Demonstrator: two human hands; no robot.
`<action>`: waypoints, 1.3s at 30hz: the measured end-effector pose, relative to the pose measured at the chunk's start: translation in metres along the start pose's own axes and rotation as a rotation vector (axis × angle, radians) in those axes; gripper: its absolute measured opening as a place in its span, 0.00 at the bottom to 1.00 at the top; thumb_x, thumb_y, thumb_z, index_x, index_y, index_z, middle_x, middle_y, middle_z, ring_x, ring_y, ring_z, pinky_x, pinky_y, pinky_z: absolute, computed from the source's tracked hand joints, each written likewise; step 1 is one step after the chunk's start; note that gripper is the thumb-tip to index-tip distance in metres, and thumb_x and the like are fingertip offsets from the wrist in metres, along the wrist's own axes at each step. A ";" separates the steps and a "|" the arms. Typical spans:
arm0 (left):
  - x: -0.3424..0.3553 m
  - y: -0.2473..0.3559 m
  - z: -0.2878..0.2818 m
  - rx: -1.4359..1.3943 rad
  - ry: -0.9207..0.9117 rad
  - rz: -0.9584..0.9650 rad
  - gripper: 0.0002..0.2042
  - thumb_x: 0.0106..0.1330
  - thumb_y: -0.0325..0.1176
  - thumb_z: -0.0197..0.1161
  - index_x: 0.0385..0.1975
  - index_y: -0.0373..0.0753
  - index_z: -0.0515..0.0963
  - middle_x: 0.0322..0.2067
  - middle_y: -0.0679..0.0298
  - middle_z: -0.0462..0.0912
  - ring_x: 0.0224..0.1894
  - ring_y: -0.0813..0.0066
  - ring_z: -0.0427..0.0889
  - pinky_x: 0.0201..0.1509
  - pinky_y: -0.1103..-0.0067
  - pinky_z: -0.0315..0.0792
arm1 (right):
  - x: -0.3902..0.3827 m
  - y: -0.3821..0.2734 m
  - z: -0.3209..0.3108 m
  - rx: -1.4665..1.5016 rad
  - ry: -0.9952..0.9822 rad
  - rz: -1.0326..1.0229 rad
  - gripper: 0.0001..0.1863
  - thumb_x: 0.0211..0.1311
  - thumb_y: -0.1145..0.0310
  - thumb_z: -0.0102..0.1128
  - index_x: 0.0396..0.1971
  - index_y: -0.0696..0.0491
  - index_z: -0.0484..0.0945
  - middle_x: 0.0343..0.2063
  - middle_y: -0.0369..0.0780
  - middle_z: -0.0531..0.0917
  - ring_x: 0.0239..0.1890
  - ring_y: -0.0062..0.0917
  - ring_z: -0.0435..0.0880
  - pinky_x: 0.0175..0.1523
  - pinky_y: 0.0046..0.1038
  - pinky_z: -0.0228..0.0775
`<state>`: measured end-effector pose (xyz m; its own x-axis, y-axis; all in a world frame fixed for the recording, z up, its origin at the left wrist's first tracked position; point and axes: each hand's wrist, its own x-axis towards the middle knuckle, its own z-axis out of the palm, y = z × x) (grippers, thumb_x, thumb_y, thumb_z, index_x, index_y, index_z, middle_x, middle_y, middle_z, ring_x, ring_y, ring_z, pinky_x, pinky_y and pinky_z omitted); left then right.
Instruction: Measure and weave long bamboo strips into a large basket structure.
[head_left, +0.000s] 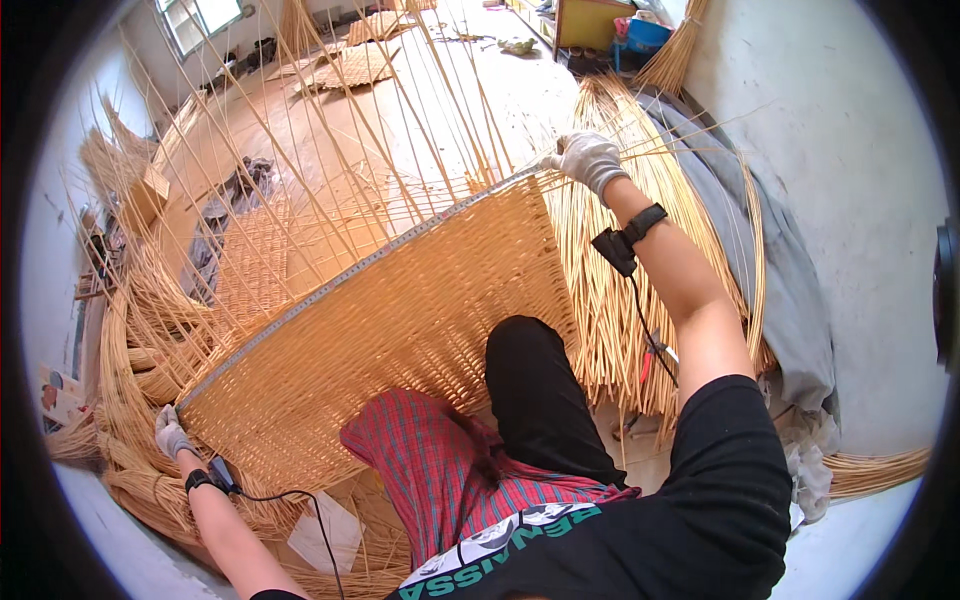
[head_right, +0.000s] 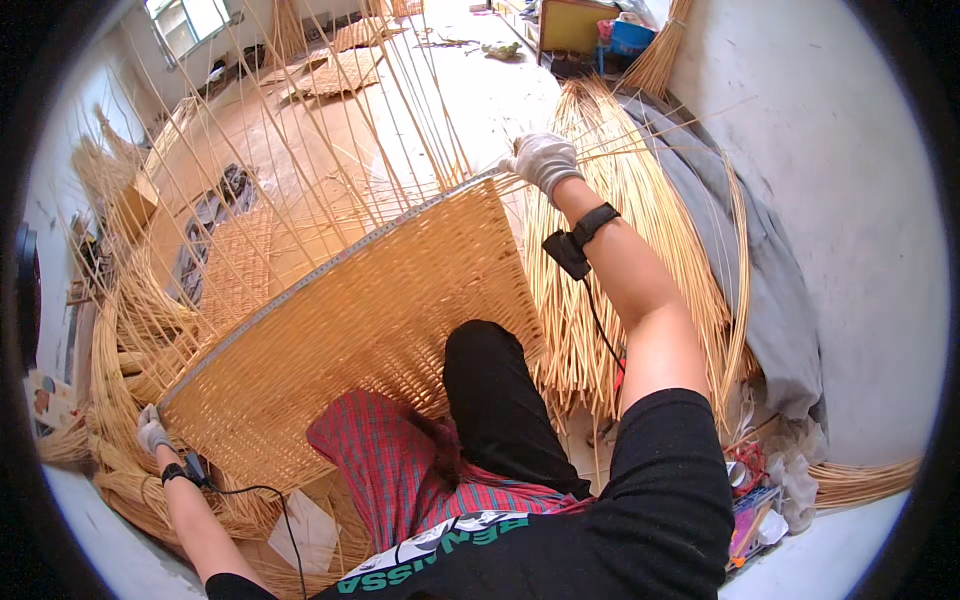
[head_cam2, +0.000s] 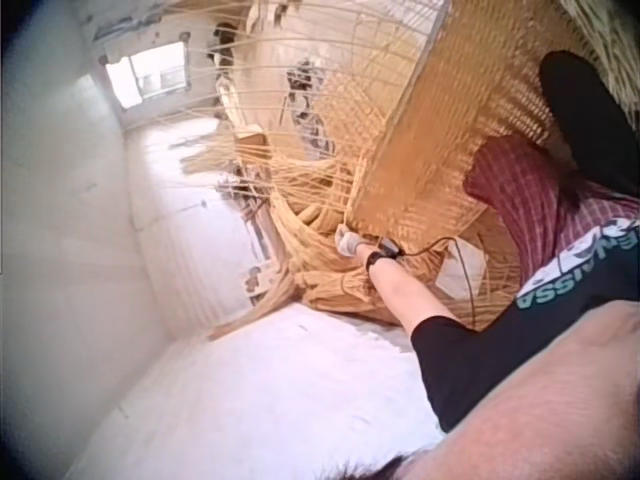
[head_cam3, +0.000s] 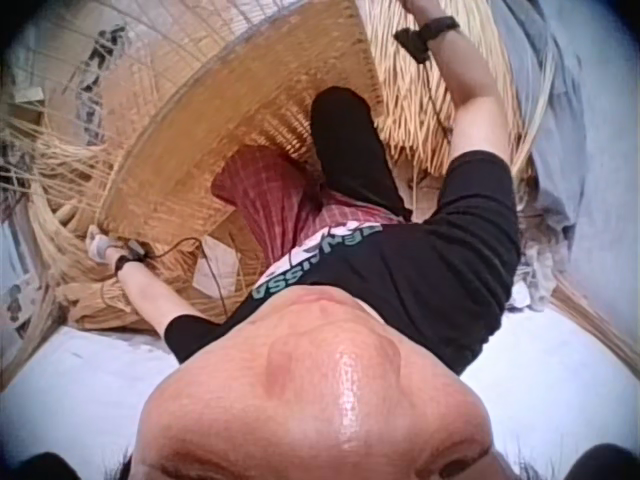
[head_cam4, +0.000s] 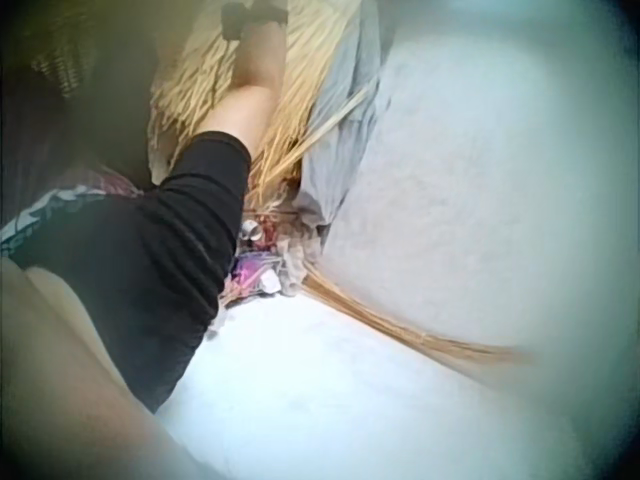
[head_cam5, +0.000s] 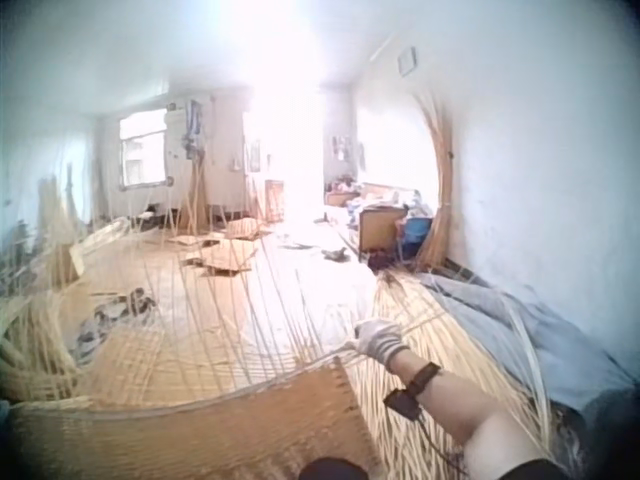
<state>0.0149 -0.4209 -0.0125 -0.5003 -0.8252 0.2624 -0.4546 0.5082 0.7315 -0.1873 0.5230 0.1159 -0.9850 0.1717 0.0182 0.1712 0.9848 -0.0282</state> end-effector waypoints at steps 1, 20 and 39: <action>-0.001 0.001 -0.003 -0.011 -0.023 0.073 0.15 0.73 0.38 0.65 0.51 0.35 0.84 0.48 0.63 0.88 0.47 0.73 0.82 0.56 0.76 0.74 | 0.000 0.004 0.000 -0.006 0.044 -0.026 0.31 0.60 0.38 0.62 0.50 0.49 0.85 0.48 0.46 0.88 0.52 0.41 0.86 0.56 0.41 0.77; -0.298 0.108 0.050 -0.114 -0.385 0.453 0.26 0.60 0.33 0.74 0.58 0.42 0.75 0.53 0.52 0.80 0.60 0.55 0.77 0.63 0.68 0.73 | -0.200 -0.196 0.157 1.196 -0.727 -0.440 0.15 0.77 0.60 0.53 0.42 0.57 0.82 0.26 0.37 0.85 0.28 0.21 0.83 0.36 0.26 0.75; -0.337 0.184 0.138 0.646 -0.819 0.538 0.56 0.49 0.44 0.81 0.78 0.64 0.49 0.80 0.57 0.37 0.80 0.49 0.45 0.77 0.46 0.51 | -0.225 -0.216 0.322 1.311 -0.584 -0.122 0.19 0.77 0.56 0.51 0.42 0.58 0.81 0.29 0.42 0.87 0.30 0.29 0.86 0.36 0.32 0.80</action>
<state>-0.0017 -0.0147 -0.0528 -0.9598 -0.1801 -0.2151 -0.2114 0.9684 0.1326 -0.0099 0.2640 -0.2040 -0.9149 -0.2613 -0.3076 0.2587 0.2056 -0.9438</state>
